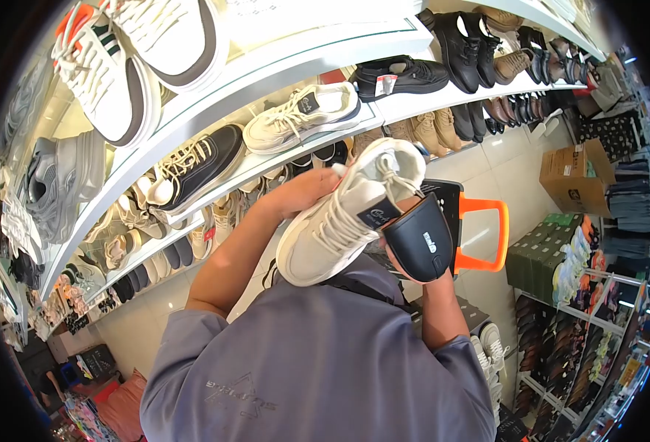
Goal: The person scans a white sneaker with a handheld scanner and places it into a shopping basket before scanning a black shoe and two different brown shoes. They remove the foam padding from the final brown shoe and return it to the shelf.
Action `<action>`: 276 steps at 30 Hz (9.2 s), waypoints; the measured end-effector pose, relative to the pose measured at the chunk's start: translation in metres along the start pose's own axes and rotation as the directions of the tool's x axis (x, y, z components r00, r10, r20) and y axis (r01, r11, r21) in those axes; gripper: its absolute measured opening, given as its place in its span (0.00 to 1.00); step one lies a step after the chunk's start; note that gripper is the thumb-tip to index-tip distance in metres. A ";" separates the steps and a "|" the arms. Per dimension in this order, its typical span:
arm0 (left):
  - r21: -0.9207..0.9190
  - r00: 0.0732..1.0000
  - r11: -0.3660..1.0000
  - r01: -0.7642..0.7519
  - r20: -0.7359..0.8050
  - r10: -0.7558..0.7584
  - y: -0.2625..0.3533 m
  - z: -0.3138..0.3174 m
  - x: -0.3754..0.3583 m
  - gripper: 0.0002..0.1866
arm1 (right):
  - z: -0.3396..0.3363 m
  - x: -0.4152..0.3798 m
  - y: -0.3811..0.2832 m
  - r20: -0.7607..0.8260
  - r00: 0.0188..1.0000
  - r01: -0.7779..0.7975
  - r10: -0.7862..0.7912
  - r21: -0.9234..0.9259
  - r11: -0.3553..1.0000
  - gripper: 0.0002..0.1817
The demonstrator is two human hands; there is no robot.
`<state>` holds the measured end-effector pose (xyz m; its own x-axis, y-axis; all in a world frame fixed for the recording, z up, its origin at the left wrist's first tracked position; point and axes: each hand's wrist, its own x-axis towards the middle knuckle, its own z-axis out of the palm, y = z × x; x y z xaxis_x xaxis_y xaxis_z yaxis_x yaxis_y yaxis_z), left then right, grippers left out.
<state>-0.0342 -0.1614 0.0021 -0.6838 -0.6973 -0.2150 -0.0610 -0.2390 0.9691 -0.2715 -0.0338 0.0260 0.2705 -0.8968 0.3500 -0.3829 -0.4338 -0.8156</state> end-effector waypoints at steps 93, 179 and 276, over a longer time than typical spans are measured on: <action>-0.641 0.710 0.604 -0.472 -0.683 -0.170 -0.017 0.036 -0.020 0.19 | 0.016 -0.014 -0.018 -0.224 0.974 0.002 -0.015 -0.059 0.998 0.20; 0.963 0.968 0.236 0.132 -0.177 0.181 0.048 -0.119 0.153 0.12 | 0.017 -0.083 0.028 -0.247 0.750 -0.560 0.613 0.256 0.788 0.27; -0.307 0.526 0.785 -0.538 -0.850 0.028 -0.040 -0.206 0.082 0.18 | 0.089 0.143 0.154 -0.028 0.967 -0.242 0.253 0.216 0.946 0.30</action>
<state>0.0619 -0.3484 -0.0788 0.2569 -0.9478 -0.1890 0.5438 -0.0199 0.8390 -0.2134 -0.2214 -0.0903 0.1401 -0.9795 0.1446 -0.2367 -0.1749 -0.9557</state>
